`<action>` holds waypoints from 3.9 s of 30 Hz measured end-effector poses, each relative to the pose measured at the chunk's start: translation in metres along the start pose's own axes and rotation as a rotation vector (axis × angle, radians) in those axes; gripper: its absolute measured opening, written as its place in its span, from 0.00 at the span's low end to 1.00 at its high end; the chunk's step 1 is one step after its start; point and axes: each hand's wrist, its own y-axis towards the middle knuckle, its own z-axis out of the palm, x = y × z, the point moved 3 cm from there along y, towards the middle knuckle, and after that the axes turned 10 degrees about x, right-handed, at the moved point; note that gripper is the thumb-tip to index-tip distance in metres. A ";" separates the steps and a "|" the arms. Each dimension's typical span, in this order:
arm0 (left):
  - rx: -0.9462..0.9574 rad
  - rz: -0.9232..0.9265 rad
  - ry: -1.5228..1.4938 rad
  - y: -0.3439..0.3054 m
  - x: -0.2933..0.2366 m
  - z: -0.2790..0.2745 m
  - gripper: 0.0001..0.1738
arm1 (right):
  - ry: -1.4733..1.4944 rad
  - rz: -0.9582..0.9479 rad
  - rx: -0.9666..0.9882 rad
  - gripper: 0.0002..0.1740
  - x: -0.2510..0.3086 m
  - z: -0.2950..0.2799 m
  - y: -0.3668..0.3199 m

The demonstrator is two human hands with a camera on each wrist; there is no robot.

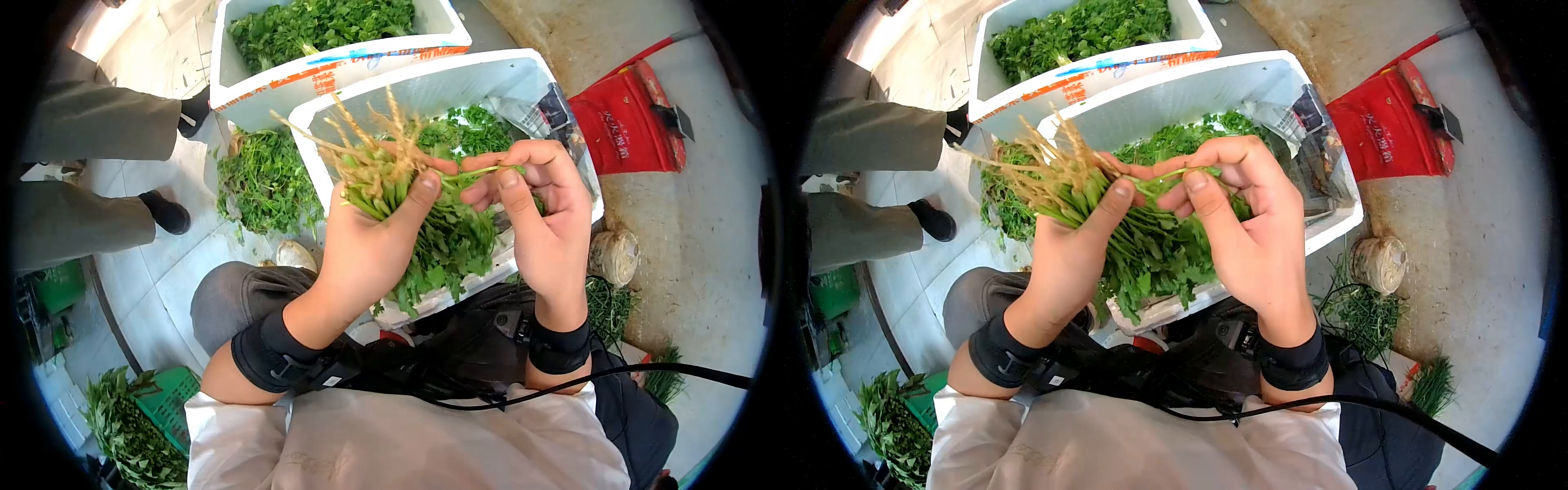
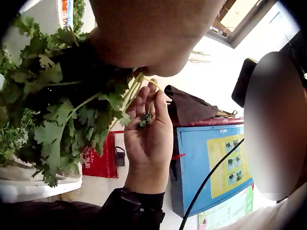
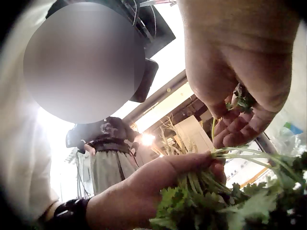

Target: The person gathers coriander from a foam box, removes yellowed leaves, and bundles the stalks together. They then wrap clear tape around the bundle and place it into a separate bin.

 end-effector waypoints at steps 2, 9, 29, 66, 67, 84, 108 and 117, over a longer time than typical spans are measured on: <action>0.019 0.028 0.013 -0.001 0.001 0.004 0.08 | 0.097 0.019 0.029 0.05 0.000 0.000 0.000; 0.117 -0.066 0.072 -0.004 0.009 0.011 0.10 | 0.275 0.059 0.054 0.05 -0.006 -0.006 -0.001; 0.308 -0.106 0.028 -0.003 -0.008 0.020 0.18 | 0.353 0.058 -0.103 0.08 -0.005 -0.011 -0.004; 0.093 -0.074 -0.090 -0.001 -0.003 0.010 0.11 | -0.127 0.151 0.161 0.11 -0.015 -0.002 -0.008; 0.085 -0.065 -0.092 -0.001 -0.001 0.011 0.12 | -0.092 0.163 0.137 0.11 -0.015 -0.002 -0.008; 0.076 -0.138 -0.098 -0.005 0.007 0.014 0.13 | -0.424 -0.056 0.067 0.14 -0.005 -0.005 -0.007; 0.207 -0.091 0.084 -0.006 -0.002 0.022 0.12 | -0.304 -0.110 0.040 0.05 0.001 -0.011 -0.008; 0.251 -0.100 0.153 -0.001 -0.013 0.018 0.12 | -0.215 -0.060 -0.003 0.04 0.003 -0.007 -0.009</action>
